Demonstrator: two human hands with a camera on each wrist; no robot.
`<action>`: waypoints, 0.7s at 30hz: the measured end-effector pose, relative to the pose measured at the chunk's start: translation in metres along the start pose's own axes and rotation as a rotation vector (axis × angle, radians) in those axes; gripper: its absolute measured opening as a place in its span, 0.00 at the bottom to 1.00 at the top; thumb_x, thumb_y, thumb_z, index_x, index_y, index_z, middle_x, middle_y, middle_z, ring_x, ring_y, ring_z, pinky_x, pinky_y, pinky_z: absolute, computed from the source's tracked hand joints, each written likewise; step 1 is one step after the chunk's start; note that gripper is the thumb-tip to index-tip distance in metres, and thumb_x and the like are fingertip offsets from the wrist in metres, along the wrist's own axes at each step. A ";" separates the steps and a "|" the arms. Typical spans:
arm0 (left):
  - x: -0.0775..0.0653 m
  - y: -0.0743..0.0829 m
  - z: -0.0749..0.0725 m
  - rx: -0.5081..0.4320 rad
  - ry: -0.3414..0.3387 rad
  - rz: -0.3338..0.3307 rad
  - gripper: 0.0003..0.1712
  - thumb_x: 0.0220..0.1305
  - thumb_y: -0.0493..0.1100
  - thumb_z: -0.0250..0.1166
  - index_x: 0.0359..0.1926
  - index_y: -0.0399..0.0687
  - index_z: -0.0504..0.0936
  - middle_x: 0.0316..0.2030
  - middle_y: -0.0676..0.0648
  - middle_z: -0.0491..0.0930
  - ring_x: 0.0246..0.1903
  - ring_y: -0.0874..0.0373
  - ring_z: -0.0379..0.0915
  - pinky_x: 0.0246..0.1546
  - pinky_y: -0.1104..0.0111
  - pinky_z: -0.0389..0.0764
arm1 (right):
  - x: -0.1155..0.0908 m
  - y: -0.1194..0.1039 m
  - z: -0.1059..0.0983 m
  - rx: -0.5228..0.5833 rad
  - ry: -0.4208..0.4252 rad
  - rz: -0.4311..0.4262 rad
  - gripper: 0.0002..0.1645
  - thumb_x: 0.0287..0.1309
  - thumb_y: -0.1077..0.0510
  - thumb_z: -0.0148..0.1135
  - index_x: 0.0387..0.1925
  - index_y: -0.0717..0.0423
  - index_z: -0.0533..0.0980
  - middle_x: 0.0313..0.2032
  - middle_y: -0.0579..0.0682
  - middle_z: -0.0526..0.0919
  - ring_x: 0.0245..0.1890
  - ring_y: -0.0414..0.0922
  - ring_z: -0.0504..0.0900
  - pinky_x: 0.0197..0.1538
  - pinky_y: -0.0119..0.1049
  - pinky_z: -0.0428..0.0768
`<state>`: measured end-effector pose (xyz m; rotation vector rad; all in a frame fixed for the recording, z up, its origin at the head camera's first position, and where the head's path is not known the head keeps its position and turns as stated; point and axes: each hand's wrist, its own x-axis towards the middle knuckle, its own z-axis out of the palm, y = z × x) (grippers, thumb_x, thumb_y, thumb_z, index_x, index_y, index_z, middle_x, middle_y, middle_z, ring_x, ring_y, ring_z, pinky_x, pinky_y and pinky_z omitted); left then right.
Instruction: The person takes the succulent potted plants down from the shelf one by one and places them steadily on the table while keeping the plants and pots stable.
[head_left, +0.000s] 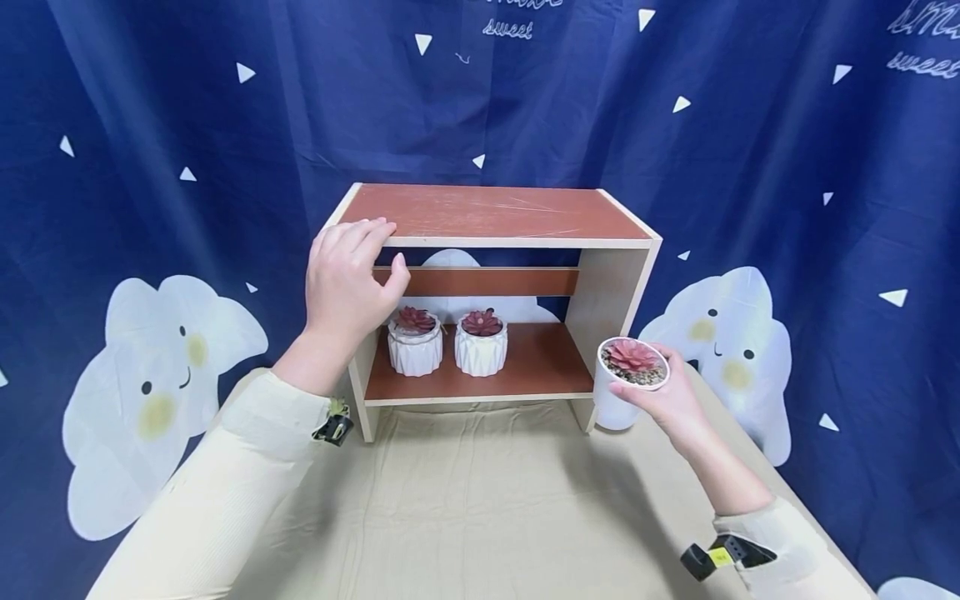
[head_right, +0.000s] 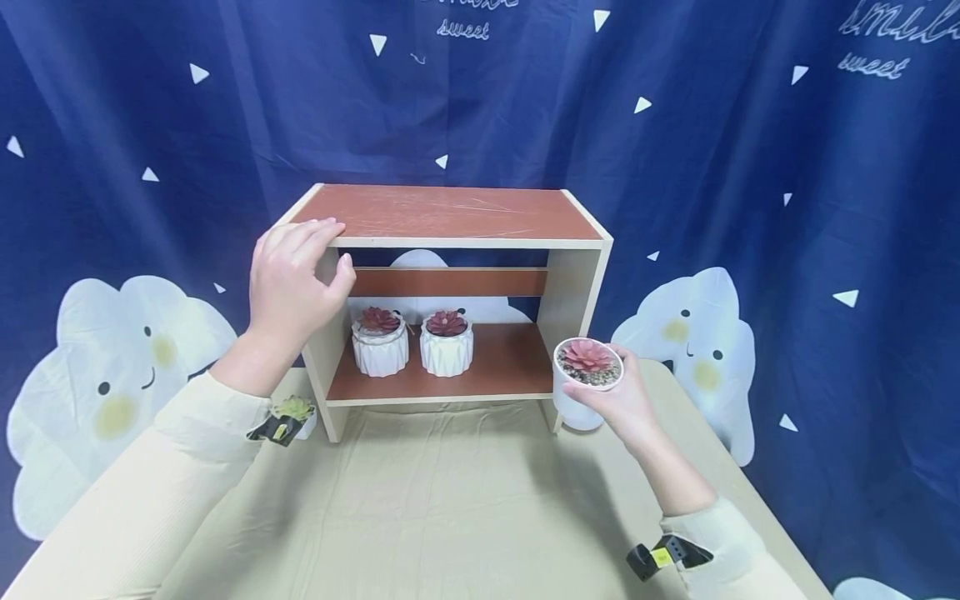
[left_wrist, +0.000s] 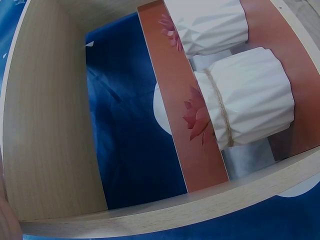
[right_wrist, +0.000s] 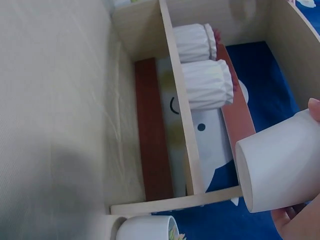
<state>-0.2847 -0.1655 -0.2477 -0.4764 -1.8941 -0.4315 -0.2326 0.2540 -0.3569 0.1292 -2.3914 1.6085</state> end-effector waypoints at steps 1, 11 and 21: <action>0.000 0.000 0.000 0.000 -0.001 -0.001 0.23 0.61 0.47 0.59 0.53 0.43 0.85 0.51 0.42 0.85 0.53 0.42 0.76 0.63 0.51 0.67 | -0.001 0.001 -0.002 0.003 0.000 0.000 0.52 0.51 0.62 0.75 0.69 0.69 0.53 0.64 0.61 0.65 0.53 0.34 0.69 0.52 0.18 0.68; 0.000 0.000 0.000 -0.001 0.001 0.001 0.23 0.62 0.48 0.58 0.53 0.42 0.85 0.51 0.42 0.85 0.53 0.42 0.75 0.63 0.50 0.67 | -0.002 0.006 -0.015 -0.016 0.018 0.015 0.53 0.52 0.61 0.75 0.70 0.68 0.51 0.62 0.59 0.65 0.52 0.33 0.69 0.51 0.19 0.68; -0.001 -0.001 -0.001 -0.002 -0.003 0.013 0.24 0.62 0.48 0.58 0.54 0.42 0.85 0.51 0.42 0.84 0.53 0.42 0.75 0.64 0.50 0.67 | 0.002 0.008 -0.022 0.006 0.035 0.010 0.50 0.53 0.63 0.74 0.67 0.68 0.51 0.60 0.54 0.64 0.51 0.32 0.69 0.50 0.19 0.70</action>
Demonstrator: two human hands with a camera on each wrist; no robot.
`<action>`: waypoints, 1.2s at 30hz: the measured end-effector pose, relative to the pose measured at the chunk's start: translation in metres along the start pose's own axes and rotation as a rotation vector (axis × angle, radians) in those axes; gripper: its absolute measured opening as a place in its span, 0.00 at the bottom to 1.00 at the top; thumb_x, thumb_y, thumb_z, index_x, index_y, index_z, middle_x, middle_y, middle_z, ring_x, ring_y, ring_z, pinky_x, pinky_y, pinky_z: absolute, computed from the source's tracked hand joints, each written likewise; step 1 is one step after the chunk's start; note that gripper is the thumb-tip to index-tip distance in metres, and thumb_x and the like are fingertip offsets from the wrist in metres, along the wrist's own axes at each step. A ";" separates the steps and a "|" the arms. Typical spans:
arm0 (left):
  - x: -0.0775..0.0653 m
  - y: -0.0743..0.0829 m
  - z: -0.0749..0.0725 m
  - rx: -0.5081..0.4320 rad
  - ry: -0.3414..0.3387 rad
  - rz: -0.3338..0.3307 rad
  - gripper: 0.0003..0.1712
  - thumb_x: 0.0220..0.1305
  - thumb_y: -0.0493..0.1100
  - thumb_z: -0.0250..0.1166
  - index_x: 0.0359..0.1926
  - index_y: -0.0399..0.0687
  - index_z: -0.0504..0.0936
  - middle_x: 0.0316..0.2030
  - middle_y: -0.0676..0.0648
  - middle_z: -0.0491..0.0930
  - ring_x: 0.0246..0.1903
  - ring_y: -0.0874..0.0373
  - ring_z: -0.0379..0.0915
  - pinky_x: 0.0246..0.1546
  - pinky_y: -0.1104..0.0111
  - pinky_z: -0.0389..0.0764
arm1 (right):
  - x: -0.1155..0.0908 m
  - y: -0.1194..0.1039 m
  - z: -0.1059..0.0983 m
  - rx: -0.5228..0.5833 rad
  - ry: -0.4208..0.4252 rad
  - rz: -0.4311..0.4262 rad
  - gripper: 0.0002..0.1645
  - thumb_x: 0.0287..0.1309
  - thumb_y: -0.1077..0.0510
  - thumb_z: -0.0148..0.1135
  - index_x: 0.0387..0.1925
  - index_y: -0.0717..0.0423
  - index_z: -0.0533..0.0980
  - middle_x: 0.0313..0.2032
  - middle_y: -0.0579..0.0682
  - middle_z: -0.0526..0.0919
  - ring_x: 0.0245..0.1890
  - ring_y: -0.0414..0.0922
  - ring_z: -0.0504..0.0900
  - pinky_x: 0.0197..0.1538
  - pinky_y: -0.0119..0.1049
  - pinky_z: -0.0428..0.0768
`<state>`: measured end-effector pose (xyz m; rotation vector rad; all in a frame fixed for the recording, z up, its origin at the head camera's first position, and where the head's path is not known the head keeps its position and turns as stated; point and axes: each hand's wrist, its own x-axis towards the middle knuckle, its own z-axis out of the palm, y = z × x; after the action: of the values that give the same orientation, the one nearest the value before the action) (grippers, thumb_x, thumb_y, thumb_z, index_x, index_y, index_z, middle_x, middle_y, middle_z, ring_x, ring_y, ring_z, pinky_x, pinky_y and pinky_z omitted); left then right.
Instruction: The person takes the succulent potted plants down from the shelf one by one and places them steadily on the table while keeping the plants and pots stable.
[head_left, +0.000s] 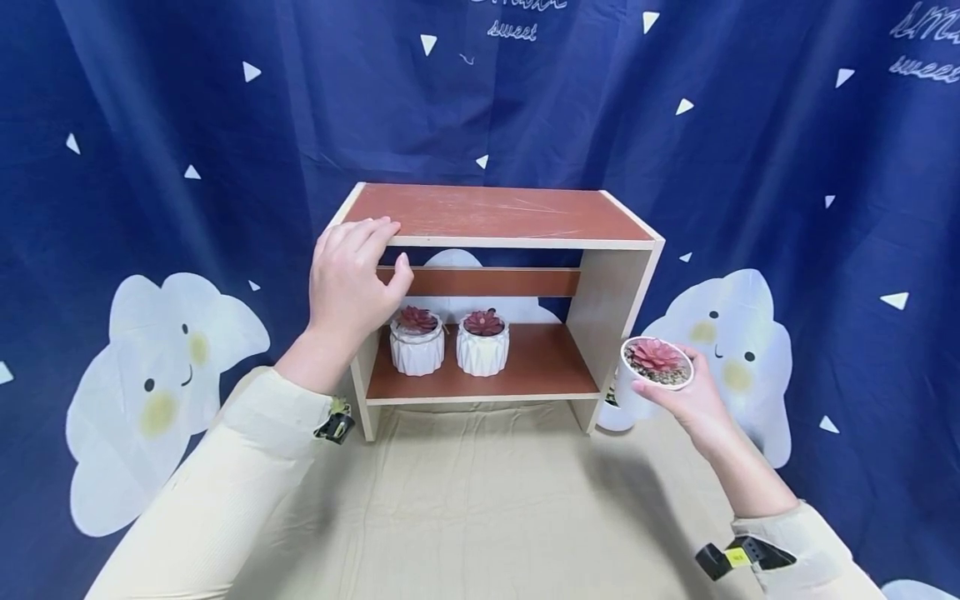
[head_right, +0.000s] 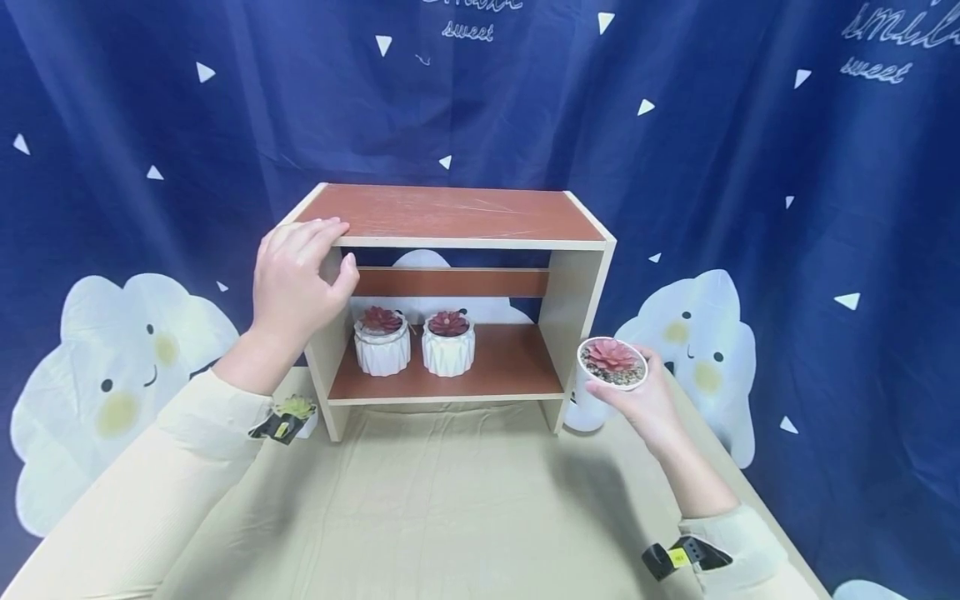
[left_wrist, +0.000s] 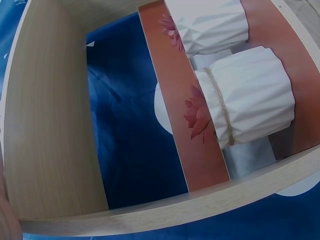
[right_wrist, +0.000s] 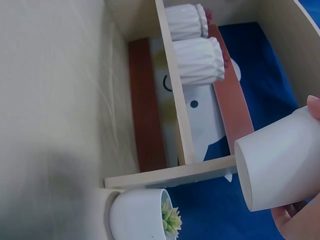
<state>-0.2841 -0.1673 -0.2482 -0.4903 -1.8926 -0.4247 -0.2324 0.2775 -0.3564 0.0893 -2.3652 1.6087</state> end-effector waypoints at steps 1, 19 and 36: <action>0.000 0.000 0.000 0.001 0.000 0.002 0.24 0.62 0.48 0.58 0.54 0.42 0.85 0.51 0.42 0.84 0.53 0.42 0.75 0.64 0.50 0.67 | 0.001 0.001 -0.001 0.000 0.005 -0.003 0.50 0.53 0.64 0.74 0.67 0.69 0.52 0.60 0.54 0.64 0.51 0.32 0.69 0.50 0.19 0.70; 0.000 -0.001 0.000 0.008 -0.024 -0.004 0.24 0.62 0.49 0.57 0.55 0.43 0.85 0.52 0.43 0.84 0.54 0.43 0.75 0.64 0.51 0.67 | 0.010 0.011 -0.010 -0.033 0.051 0.032 0.51 0.54 0.62 0.73 0.69 0.69 0.52 0.62 0.55 0.64 0.50 0.31 0.68 0.50 0.19 0.69; 0.000 -0.001 0.001 -0.002 -0.010 -0.001 0.23 0.62 0.47 0.58 0.54 0.43 0.85 0.52 0.43 0.84 0.53 0.43 0.75 0.64 0.51 0.67 | 0.020 0.029 -0.019 -0.032 0.083 0.087 0.53 0.56 0.58 0.73 0.71 0.67 0.49 0.61 0.52 0.63 0.50 0.32 0.68 0.50 0.20 0.68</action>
<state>-0.2855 -0.1680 -0.2481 -0.4939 -1.9020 -0.4252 -0.2541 0.3078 -0.3705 -0.0862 -2.3604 1.5803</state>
